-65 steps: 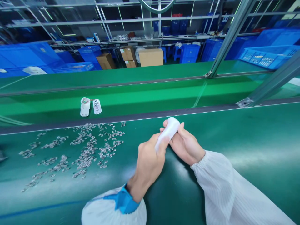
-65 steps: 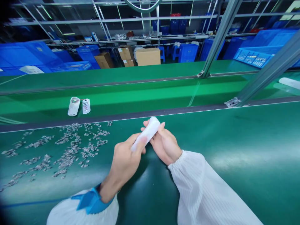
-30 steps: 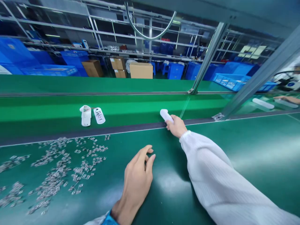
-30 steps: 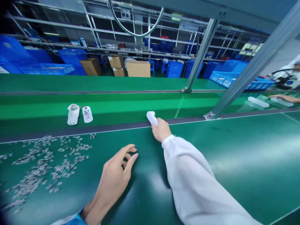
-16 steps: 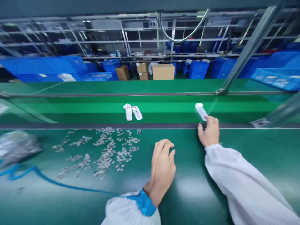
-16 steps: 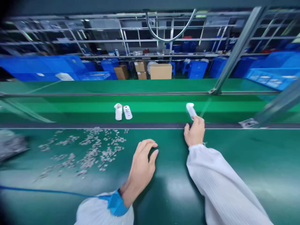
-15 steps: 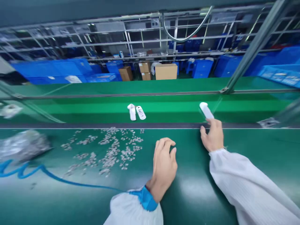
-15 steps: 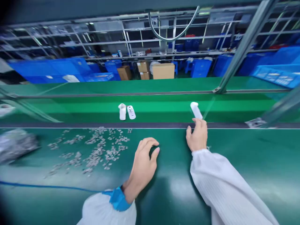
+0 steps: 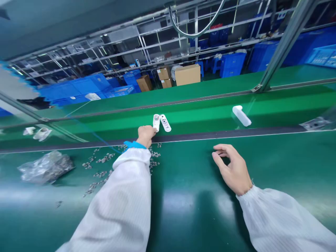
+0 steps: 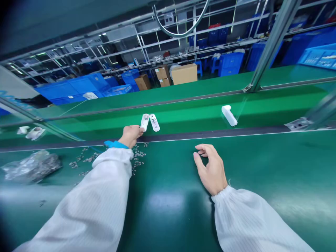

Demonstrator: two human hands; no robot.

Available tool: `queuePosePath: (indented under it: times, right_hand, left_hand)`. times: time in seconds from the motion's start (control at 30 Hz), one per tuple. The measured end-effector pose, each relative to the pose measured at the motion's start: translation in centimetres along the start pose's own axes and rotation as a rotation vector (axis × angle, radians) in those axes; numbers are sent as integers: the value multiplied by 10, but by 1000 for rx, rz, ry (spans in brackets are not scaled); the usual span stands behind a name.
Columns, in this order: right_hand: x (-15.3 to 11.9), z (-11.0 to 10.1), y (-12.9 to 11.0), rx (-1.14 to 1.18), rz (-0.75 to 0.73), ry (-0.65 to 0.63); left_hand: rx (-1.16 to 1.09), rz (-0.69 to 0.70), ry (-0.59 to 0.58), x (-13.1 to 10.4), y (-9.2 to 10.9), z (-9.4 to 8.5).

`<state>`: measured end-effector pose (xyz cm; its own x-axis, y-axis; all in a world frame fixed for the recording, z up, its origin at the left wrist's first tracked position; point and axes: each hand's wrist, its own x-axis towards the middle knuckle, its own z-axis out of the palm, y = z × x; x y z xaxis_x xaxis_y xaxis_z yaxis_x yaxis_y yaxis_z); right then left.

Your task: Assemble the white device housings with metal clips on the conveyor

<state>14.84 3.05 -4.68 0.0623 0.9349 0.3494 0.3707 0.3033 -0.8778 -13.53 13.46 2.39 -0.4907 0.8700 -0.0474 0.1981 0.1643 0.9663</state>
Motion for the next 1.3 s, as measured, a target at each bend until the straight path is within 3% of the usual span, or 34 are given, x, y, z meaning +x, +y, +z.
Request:
queuePosePath:
  times: [0.13, 0.23, 0.3, 0.4, 0.5, 0.6, 0.7, 0.83, 1.0, 1.07, 1.17, 1.23, 1.3]
  right_hand:
    - [6, -3, -5, 390, 208, 12]
    - [14, -6, -15, 732, 346, 59]
    - [16, -8, -24, 962, 444, -41]
    - [14, -7, -33, 1188, 616, -282]
    - [12, -3, -35, 1261, 741, -294]
    - [14, -1, -32, 1283, 803, -158]
    - [19, -2, -28, 1305, 837, -72]
    - [21, -2, -22, 1287, 812, -12]
    - [16, 3, -14, 983, 725, 100]
    - [12, 5, -14, 729, 647, 39]
    - [5, 6, -16, 453, 551, -83]
    - [2, 7, -17, 419, 551, -117]
    - [-1, 8, -19, 441, 592, -145]
  left_hand:
    - [-133, -67, -167, -55, 8, -3]
    - [-281, -83, -413, -105, 8, 0]
    - [-301, -88, -507, -132, 0, 9]
    - [-68, 95, -447, -157, -16, 28]
    - [250, 430, -341, -171, -28, 44]
    - [419, 699, -254, -185, -33, 51]
    - [534, 773, -380, -199, -37, 54]
    - [541, 547, -465, -207, -39, 56]
    - [172, 74, -716, -203, -21, 51]
    - [148, 47, -637, -204, -19, 51]
    - [300, 356, -401, -206, -27, 55]
    - [384, 619, -305, -206, -35, 59]
    - [403, 773, -230, -204, -40, 62]
